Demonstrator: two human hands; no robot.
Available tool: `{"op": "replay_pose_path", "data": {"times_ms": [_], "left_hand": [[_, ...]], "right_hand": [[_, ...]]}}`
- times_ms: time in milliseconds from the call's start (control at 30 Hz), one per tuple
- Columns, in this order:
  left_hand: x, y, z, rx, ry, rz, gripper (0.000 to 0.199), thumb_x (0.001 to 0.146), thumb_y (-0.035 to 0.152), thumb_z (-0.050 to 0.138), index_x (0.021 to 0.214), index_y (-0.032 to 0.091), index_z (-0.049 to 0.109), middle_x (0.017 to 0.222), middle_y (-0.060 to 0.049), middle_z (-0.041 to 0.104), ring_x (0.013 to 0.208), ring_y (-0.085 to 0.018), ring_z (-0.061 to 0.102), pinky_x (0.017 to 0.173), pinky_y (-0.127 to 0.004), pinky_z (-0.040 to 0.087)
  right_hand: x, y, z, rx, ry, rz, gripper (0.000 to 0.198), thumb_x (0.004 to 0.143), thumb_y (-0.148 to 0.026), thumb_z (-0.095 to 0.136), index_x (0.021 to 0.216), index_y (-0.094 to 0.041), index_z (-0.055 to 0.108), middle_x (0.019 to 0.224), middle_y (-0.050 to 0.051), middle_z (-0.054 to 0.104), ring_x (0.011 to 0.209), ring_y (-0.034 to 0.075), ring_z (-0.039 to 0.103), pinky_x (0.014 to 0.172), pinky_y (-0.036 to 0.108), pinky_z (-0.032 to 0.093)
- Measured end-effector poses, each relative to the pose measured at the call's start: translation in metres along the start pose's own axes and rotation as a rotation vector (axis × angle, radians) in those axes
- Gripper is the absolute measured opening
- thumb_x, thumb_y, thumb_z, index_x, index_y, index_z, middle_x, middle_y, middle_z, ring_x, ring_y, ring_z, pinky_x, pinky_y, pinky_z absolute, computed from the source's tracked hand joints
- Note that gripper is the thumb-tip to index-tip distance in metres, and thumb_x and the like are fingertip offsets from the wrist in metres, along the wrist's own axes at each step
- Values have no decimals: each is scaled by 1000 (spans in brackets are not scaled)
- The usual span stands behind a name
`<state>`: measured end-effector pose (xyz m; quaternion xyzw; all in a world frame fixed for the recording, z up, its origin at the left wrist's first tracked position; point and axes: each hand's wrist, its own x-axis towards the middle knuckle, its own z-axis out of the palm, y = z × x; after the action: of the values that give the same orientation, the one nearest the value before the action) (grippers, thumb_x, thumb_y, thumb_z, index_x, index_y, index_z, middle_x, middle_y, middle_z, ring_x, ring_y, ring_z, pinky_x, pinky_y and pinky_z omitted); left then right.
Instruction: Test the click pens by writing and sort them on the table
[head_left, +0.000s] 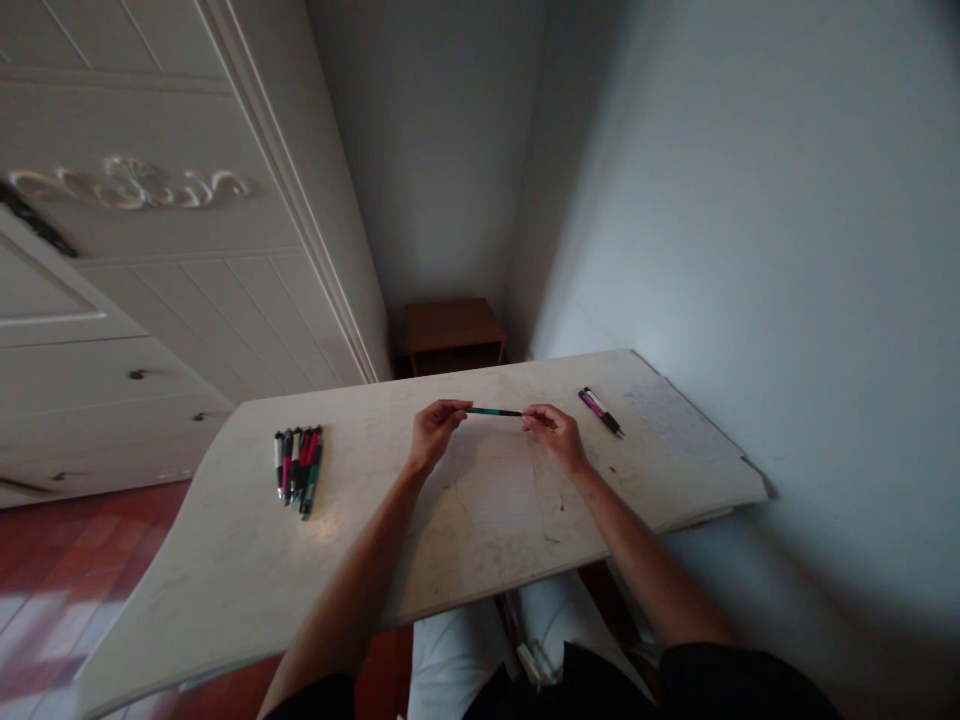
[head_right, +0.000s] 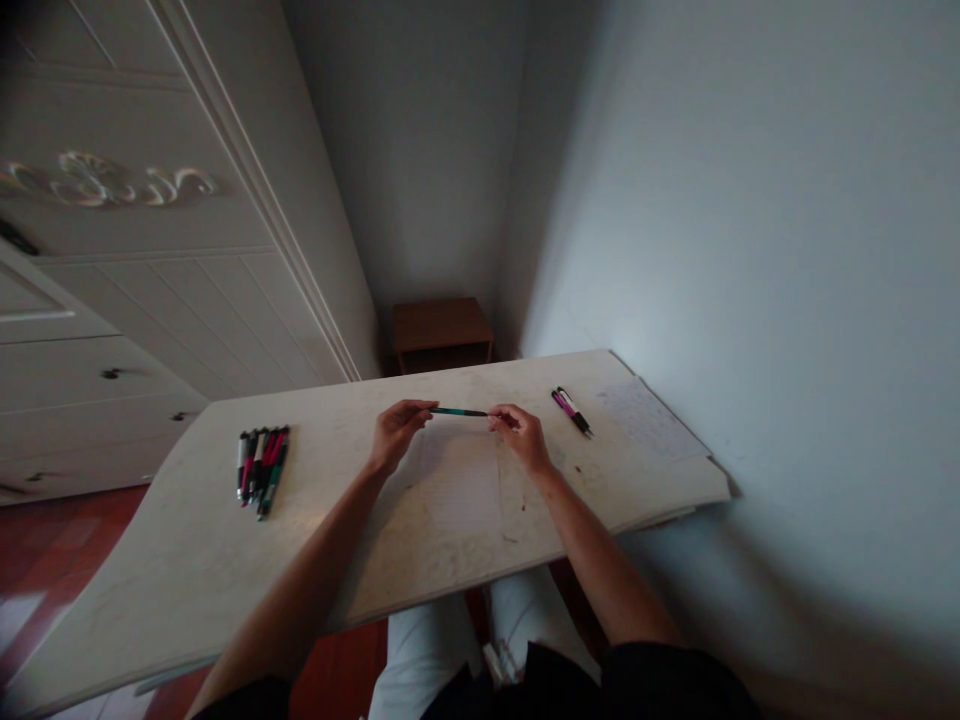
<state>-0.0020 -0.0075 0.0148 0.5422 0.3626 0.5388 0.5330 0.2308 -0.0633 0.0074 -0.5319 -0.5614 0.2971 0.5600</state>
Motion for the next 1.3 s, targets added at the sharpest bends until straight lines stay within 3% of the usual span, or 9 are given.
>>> {"op": "replay_pose_path", "data": {"times_ms": [467, 667, 800, 900, 1033, 1167, 1300], "left_hand": [[-2, 1, 3, -149, -35, -90, 28, 74, 37, 76, 85, 12, 70, 105, -14, 72, 75, -14, 66, 76, -31, 53], [-1, 0, 2, -209, -40, -114, 47, 62, 27, 83, 102, 16, 61, 109, -14, 72, 89, -21, 69, 81, -36, 54], [-1, -2, 2, -181, -70, -82, 44, 63, 24, 80, 102, 16, 61, 118, -14, 68, 102, -25, 66, 84, -37, 53], [-2, -3, 2, -79, -78, -56, 43, 67, 28, 77, 107, 17, 63, 124, -13, 64, 96, -21, 66, 76, -31, 53], [-3, -2, 3, 97, -68, -62, 37, 78, 41, 69, 106, 17, 66, 97, -8, 70, 74, -14, 61, 60, -24, 46], [-3, -1, 3, 157, -81, -24, 35, 81, 48, 64, 89, 15, 70, 68, -2, 63, 58, -12, 52, 55, -24, 42], [-2, -4, 1, 145, -94, -8, 36, 73, 42, 73, 97, 15, 68, 77, -3, 66, 62, -12, 55, 56, -22, 43]], "right_hand": [[-1, -1, 2, 19, -32, 35, 34, 79, -53, 65, 83, -19, 66, 77, 5, 70, 64, 18, 66, 62, 29, 54], [0, 7, 0, 15, -38, 11, 34, 82, -54, 62, 84, -20, 65, 79, 6, 70, 65, 18, 65, 63, 29, 54], [0, 3, -1, 18, -33, 6, 34, 82, -54, 61, 83, -20, 64, 79, 5, 69, 64, 18, 65, 62, 29, 54], [-1, -3, -1, 1, -11, 1, 34, 83, -54, 60, 83, -20, 63, 79, 6, 69, 64, 18, 64, 62, 30, 53], [-1, -6, 0, 0, 13, -13, 32, 83, -52, 60, 82, -20, 63, 78, 5, 68, 61, 17, 63, 62, 30, 52], [-1, -5, -1, 9, 11, -21, 32, 82, -52, 62, 81, -20, 63, 77, 5, 68, 61, 17, 63, 62, 30, 52], [0, -4, -1, -13, 12, -31, 33, 83, -52, 61, 83, -19, 63, 78, 5, 68, 61, 16, 63, 61, 28, 52]]}}
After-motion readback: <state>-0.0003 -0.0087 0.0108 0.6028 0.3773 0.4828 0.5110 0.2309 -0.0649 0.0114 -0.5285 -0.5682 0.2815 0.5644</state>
